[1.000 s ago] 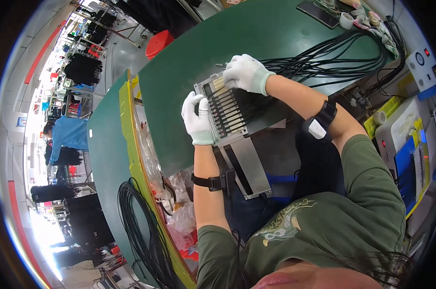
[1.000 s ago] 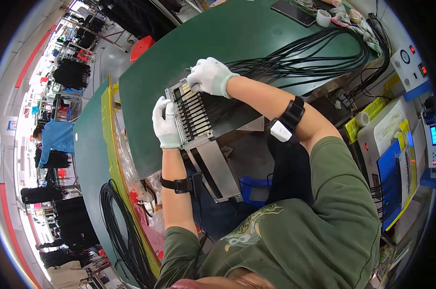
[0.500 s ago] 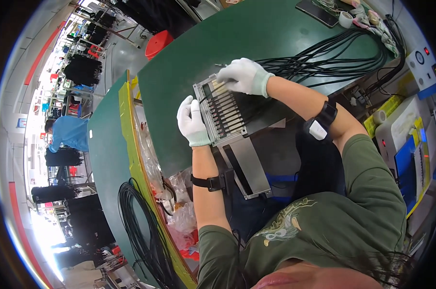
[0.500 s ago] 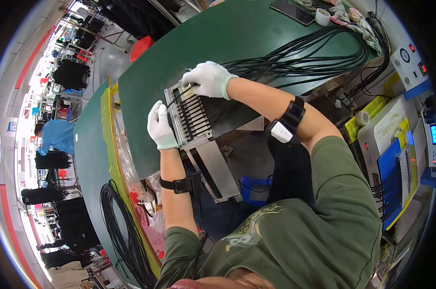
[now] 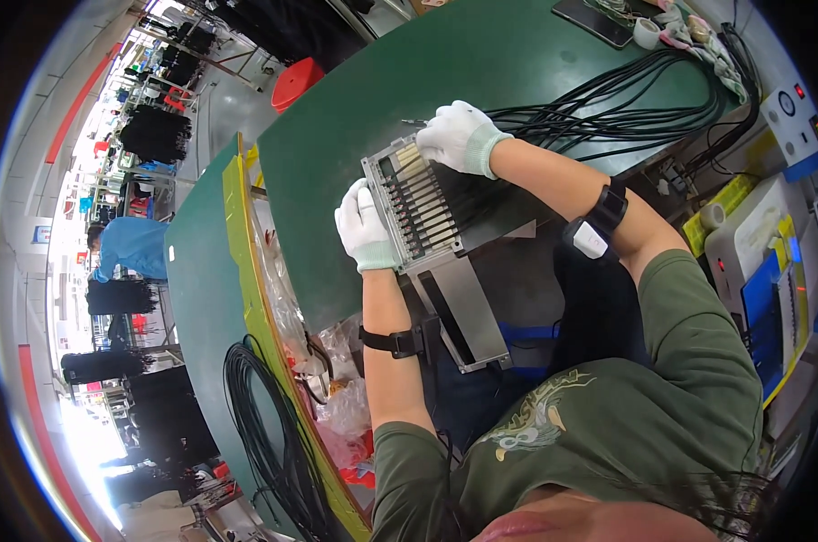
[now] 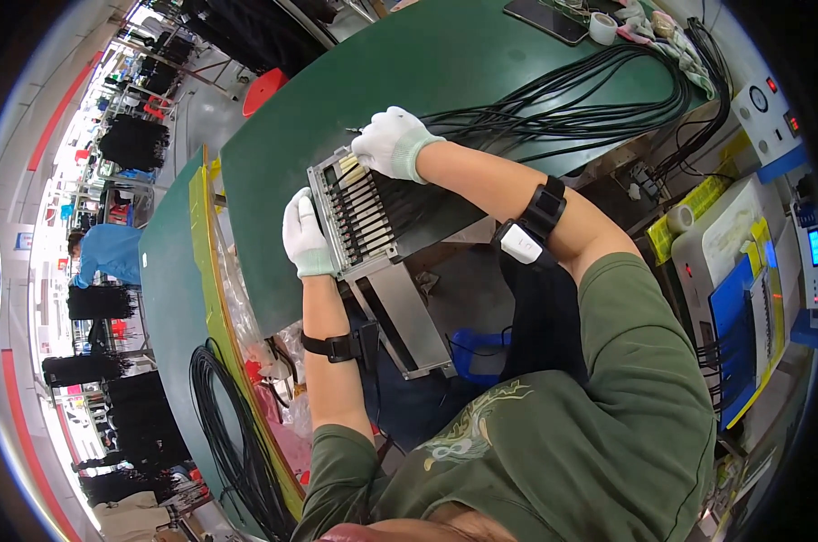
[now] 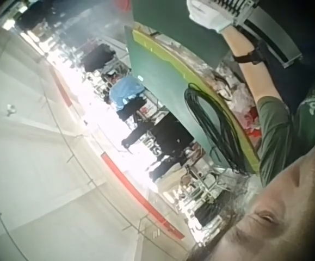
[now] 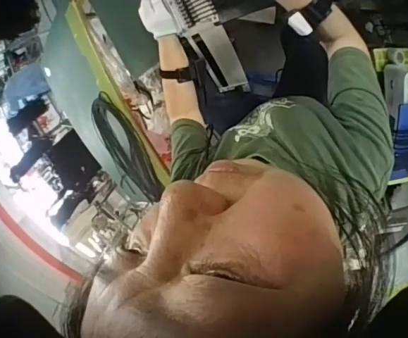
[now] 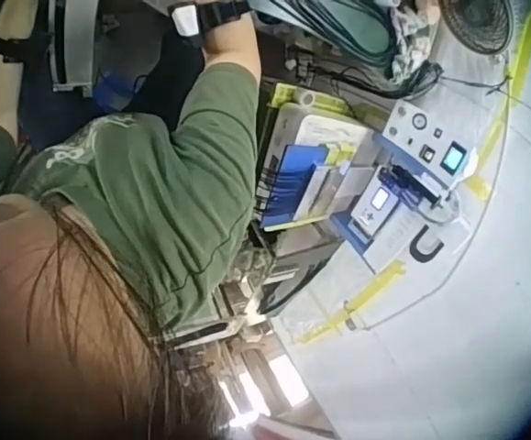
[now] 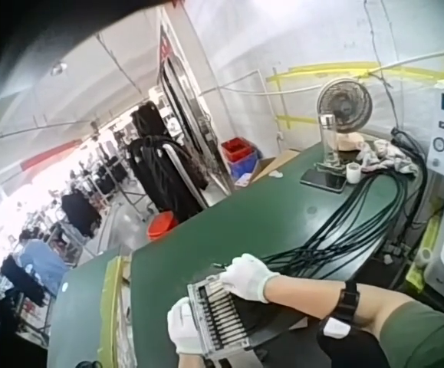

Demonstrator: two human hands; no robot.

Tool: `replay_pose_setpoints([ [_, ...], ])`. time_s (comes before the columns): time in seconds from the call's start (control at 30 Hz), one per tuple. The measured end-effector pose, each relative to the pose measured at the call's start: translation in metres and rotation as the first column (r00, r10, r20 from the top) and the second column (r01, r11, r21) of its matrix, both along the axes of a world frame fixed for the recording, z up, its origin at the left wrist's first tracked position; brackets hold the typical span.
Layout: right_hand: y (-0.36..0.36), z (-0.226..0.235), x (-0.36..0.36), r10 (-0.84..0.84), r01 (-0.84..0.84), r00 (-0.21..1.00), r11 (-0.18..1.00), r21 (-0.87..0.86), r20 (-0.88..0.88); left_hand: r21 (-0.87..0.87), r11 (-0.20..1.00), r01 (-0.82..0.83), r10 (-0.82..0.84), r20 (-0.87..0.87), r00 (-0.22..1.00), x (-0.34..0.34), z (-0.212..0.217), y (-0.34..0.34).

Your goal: Inserting multiple black wires into a connector block held in a metal jig on a factory workbench.

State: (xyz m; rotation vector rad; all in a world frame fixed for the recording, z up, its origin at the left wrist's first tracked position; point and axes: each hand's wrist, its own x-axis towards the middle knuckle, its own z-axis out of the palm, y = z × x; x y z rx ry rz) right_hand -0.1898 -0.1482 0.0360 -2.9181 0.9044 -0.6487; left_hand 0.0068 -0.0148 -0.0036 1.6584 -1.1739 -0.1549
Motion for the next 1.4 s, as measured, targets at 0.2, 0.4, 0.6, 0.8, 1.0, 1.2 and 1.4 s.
replay_pose_setpoints([
  [0.2, -0.005, 0.0, 0.0, -0.009, 0.01, 0.999, 1.0, 0.022, -0.038, 0.006, 1.0, -0.006, 0.005, 0.062, 0.998, -0.003, 0.002, 0.001],
  [0.4, -0.005, 0.001, -0.001, -0.006, 0.007, 0.999, 0.999, 0.046, -0.039, 0.041, 0.999, 0.03, -0.032, 0.054, 0.998, -0.004, 0.005, 0.002],
  [0.6, -0.008, 0.004, 0.001, 0.002, 0.004, 0.999, 0.991, 0.137, -0.047, 0.055, 0.998, 0.011, -0.019, 0.157, 0.987, -0.003, 0.005, 0.002],
  [0.8, -0.008, 0.004, 0.003, -0.023, 0.036, 0.996, 0.987, 0.154, -0.083, 0.029, 0.999, 0.045, -0.046, 0.043, 0.998, -0.003, 0.002, 0.001],
  [1.0, -0.005, -0.001, 0.01, -0.047, 0.049, 0.999, 0.989, 0.142, -0.017, 0.024, 0.986, 0.164, -0.166, 0.172, 0.971, 0.004, 0.001, -0.003],
  [1.2, -0.011, 0.003, 0.002, -0.091, 0.099, 0.994, 0.984, 0.146, -0.056, 0.232, 0.971, 0.062, -0.207, 0.675, 0.708, -0.021, 0.017, -0.003],
  [1.4, -0.026, 0.011, -0.006, -0.189, 0.192, 0.981, 0.96, 0.204, -0.034, 0.35, 0.934, 0.073, -0.269, 0.552, 0.789, -0.022, 0.017, -0.005],
])
